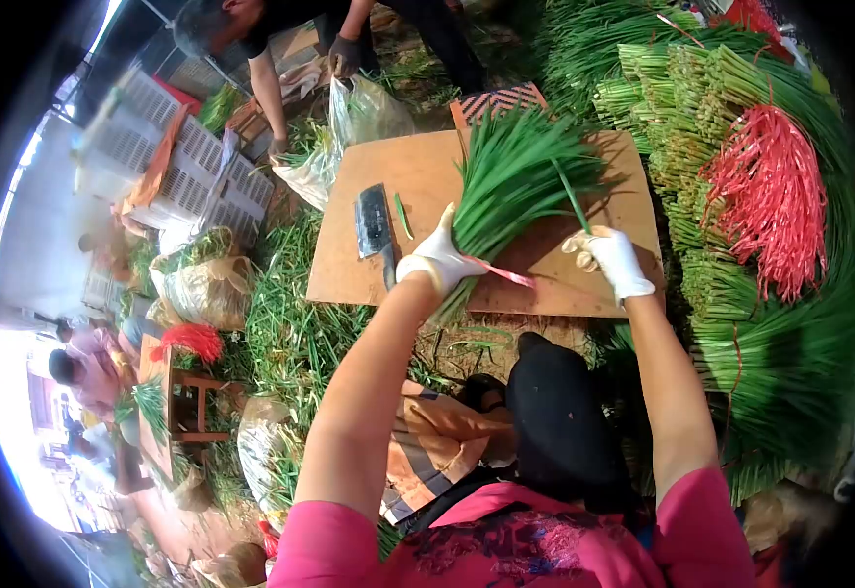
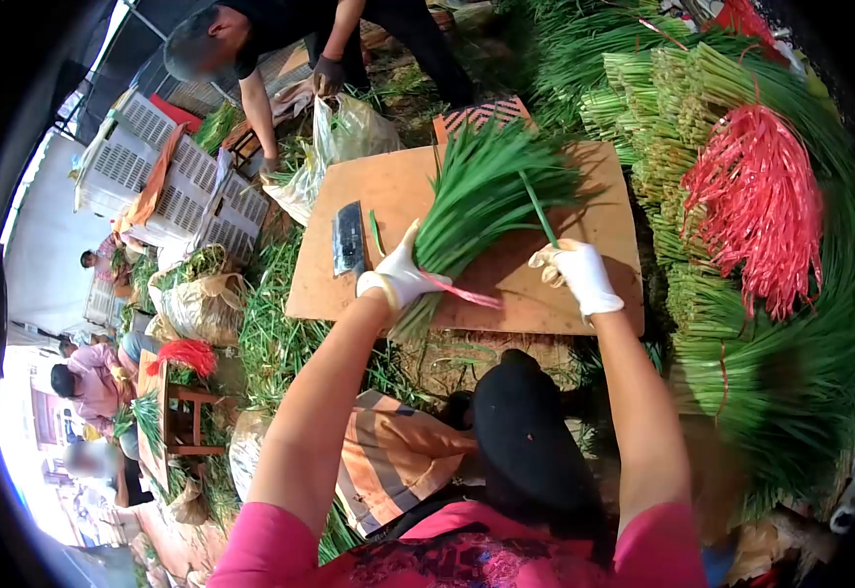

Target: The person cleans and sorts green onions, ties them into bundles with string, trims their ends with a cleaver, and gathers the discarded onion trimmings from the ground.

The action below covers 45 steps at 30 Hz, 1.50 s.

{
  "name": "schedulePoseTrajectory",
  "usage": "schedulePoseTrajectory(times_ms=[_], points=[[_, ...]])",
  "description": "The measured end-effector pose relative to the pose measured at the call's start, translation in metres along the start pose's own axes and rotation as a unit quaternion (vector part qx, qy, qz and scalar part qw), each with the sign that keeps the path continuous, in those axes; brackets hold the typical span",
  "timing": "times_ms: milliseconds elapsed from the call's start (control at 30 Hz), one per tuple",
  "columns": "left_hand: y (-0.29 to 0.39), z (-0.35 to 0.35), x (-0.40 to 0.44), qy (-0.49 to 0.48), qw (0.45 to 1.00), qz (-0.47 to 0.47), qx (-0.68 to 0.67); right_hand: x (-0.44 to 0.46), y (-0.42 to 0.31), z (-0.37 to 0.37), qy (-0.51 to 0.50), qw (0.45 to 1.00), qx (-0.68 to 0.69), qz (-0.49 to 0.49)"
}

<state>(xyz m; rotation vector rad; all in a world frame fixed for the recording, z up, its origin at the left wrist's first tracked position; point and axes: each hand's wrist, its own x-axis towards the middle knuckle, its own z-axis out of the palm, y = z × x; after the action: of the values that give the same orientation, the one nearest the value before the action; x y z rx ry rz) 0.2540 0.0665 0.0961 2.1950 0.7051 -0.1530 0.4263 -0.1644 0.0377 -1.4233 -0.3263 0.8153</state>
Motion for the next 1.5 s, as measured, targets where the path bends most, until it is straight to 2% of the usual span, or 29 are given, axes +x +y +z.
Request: schedulePoseTrajectory(times_ms=[33,100,167,233,267,300,333,367,433,467,500,567,600,633,733,767,800,833,867,1000,1100,1133,1233,1300,1367,1400,1433,1467,1500], points=[[-0.015,-0.003,-0.002,-0.001,0.995,0.032,-0.093,-0.009,-0.017,-0.004,-0.009,0.999,-0.039,-0.006],[-0.017,-0.011,-0.042,-0.028,0.912,0.027,-0.407,-0.028,-0.035,-0.021,0.04,0.998,0.02,-0.047],[-0.035,-0.018,-0.087,-0.032,0.858,0.039,-0.511,-0.044,-0.043,-0.039,0.112,0.991,-0.006,-0.072],[-0.061,-0.02,-0.134,-0.005,0.801,0.036,-0.597,-0.064,-0.047,-0.045,-0.012,0.983,-0.18,0.018],[-0.069,-0.021,-0.16,0.018,0.762,0.022,-0.647,-0.076,-0.051,-0.031,-0.13,0.962,-0.219,0.099],[-0.071,-0.023,-0.188,0.043,0.718,0.006,-0.694,-0.079,-0.046,-0.023,-0.205,0.889,-0.384,0.139],[-0.06,-0.026,-0.213,0.023,0.636,0.015,-0.772,-0.086,-0.055,-0.001,-0.186,0.781,-0.596,-0.009],[-0.081,-0.023,-0.224,0.079,0.625,0.036,-0.776,-0.092,-0.064,0.025,-0.15,0.615,-0.756,-0.165],[-0.104,-0.023,-0.241,0.113,0.535,0.044,-0.836,-0.066,-0.065,0.07,-0.114,0.692,-0.682,-0.208],[-0.11,-0.022,-0.248,0.176,0.513,0.019,-0.84,-0.052,-0.063,0.098,-0.14,0.709,-0.658,-0.212],[-0.123,-0.024,-0.255,0.192,0.534,0.038,-0.822,-0.04,-0.062,0.13,-0.167,0.725,-0.633,-0.215],[-0.13,-0.026,-0.265,0.25,0.505,0.09,-0.821,-0.025,-0.063,0.2,-0.185,0.714,-0.655,-0.167],[-0.127,-0.03,-0.266,0.319,0.448,0.082,-0.831,-0.01,-0.051,0.23,-0.178,0.705,-0.665,-0.172],[-0.136,-0.028,-0.273,0.297,0.434,0.106,-0.844,0.003,-0.043,0.258,-0.179,0.708,-0.668,-0.146],[-0.154,-0.022,-0.284,0.302,0.409,0.124,-0.852,0.027,-0.007,0.318,-0.147,0.694,-0.689,-0.149],[-0.157,-0.019,-0.286,0.288,0.445,0.136,-0.837,0.027,-0.009,0.328,-0.162,0.675,-0.711,-0.114],[-0.158,-0.016,-0.284,0.306,0.433,0.131,-0.838,0.034,-0.003,0.33,-0.157,0.677,-0.711,-0.108],[-0.159,-0.012,-0.281,0.319,0.42,0.124,-0.841,0.039,0.003,0.329,-0.149,0.68,-0.711,-0.099],[-0.153,-0.01,-0.281,0.267,0.41,0.159,-0.857,0.039,0.003,0.326,-0.128,0.718,-0.679,-0.084],[-0.14,-0.006,-0.254,0.346,0.383,0.104,-0.85,0.057,0.017,0.303,-0.028,0.76,-0.645,-0.071],[-0.118,-0.004,-0.239,0.312,0.372,0.129,-0.864,0.062,0.011,0.285,-0.055,0.752,-0.656,-0.015],[-0.113,-0.002,-0.232,0.312,0.372,0.113,-0.867,0.058,0.012,0.272,-0.046,0.788,-0.613,-0.032],[-0.089,0.007,-0.21,0.239,0.362,0.118,-0.893,0.057,-0.016,0.213,-0.146,0.805,-0.575,-0.005],[-0.074,0.018,-0.178,0.27,0.378,0.113,-0.878,0.042,-0.038,0.164,-0.112,0.835,-0.539,0.0],[-0.047,0.025,-0.159,0.226,0.342,0.123,-0.904,0.037,-0.044,0.104,-0.096,0.887,-0.452,0.011],[-0.038,0.03,-0.143,0.186,0.348,0.159,-0.905,0.02,-0.062,0.088,-0.06,0.88,-0.47,0.014],[-0.027,0.038,-0.126,0.212,0.361,0.13,-0.899,0.002,-0.078,0.072,-0.025,0.872,-0.489,0.017],[-0.011,0.044,-0.114,0.184,0.407,0.14,-0.884,0.03,-0.043,0.017,-0.005,0.859,-0.499,-0.111],[0.003,0.051,-0.105,0.155,0.452,0.151,-0.865,0.018,-0.048,-0.001,0.013,0.896,-0.44,-0.057]])
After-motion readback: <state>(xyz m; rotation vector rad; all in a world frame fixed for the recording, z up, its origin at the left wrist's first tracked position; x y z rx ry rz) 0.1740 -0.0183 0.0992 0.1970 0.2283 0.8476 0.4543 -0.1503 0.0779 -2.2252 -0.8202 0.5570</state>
